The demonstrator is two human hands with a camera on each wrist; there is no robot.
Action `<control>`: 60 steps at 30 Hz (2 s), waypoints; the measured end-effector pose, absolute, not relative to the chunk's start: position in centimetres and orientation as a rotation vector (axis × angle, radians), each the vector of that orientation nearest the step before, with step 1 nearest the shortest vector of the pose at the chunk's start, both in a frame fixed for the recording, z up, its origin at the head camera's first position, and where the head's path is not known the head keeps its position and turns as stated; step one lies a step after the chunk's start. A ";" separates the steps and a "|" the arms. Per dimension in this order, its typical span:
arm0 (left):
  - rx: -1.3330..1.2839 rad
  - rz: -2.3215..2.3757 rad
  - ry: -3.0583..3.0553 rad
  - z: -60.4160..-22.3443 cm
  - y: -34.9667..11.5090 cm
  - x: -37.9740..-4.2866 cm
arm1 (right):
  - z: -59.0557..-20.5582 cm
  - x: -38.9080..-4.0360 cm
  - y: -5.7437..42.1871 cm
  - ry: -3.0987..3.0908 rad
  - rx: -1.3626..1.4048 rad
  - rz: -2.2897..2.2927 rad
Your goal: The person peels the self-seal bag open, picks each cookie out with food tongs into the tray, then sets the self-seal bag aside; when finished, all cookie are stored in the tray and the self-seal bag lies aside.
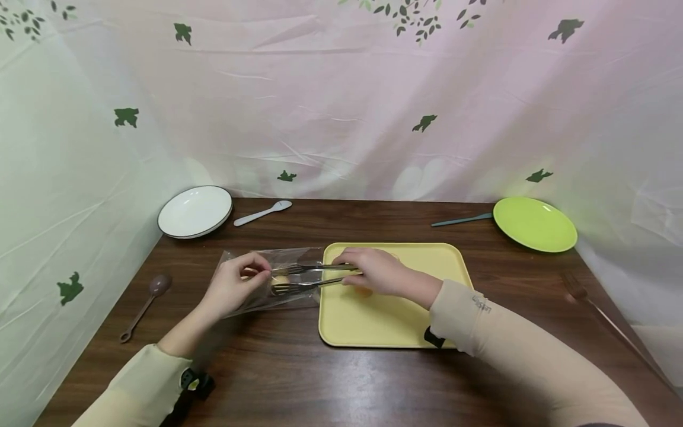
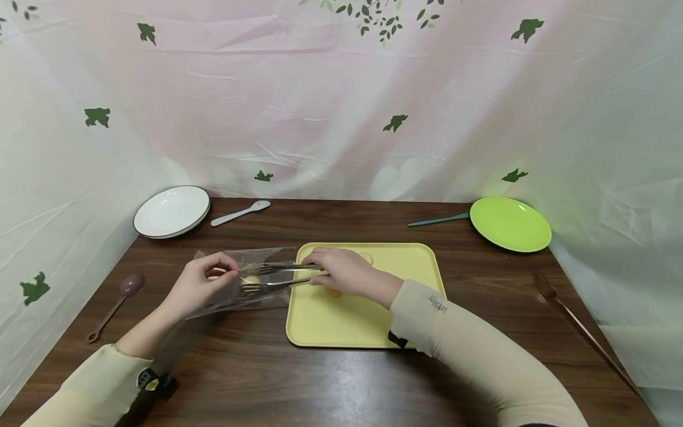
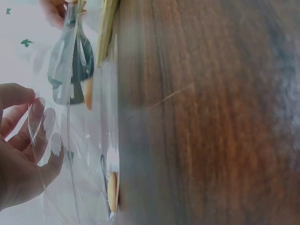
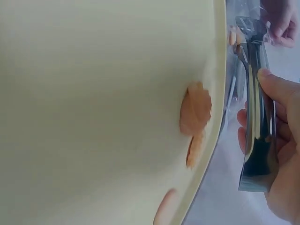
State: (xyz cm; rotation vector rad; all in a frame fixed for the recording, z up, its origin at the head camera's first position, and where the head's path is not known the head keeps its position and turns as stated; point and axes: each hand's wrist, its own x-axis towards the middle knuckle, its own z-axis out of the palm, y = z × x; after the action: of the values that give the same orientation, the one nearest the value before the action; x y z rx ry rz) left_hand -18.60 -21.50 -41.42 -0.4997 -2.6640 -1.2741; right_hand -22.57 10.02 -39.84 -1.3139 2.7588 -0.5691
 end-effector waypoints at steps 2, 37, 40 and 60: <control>-0.497 -1.276 -2.662 -41.4 -21.4 -18.6 | -39.6 -22.3 10.8 2.781 -1.303 -0.568; -0.482 -1.300 -2.669 -41.6 -21.9 -18.3 | -40.9 -16.2 28.9 3.062 -0.903 -0.668; -0.471 -1.297 -2.675 -40.9 -21.6 -18.0 | -41.3 -16.0 29.4 3.070 -0.904 -0.655; -0.501 -1.341 -2.648 -41.5 -22.4 -18.4 | -39.5 -18.0 24.9 3.041 -1.035 -0.765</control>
State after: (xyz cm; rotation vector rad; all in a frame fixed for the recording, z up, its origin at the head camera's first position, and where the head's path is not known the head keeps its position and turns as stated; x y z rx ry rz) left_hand -18.44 -22.42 -41.48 -0.5011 -2.6478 -1.3413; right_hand -18.01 24.91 -39.45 -1.0346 3.0410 -0.7650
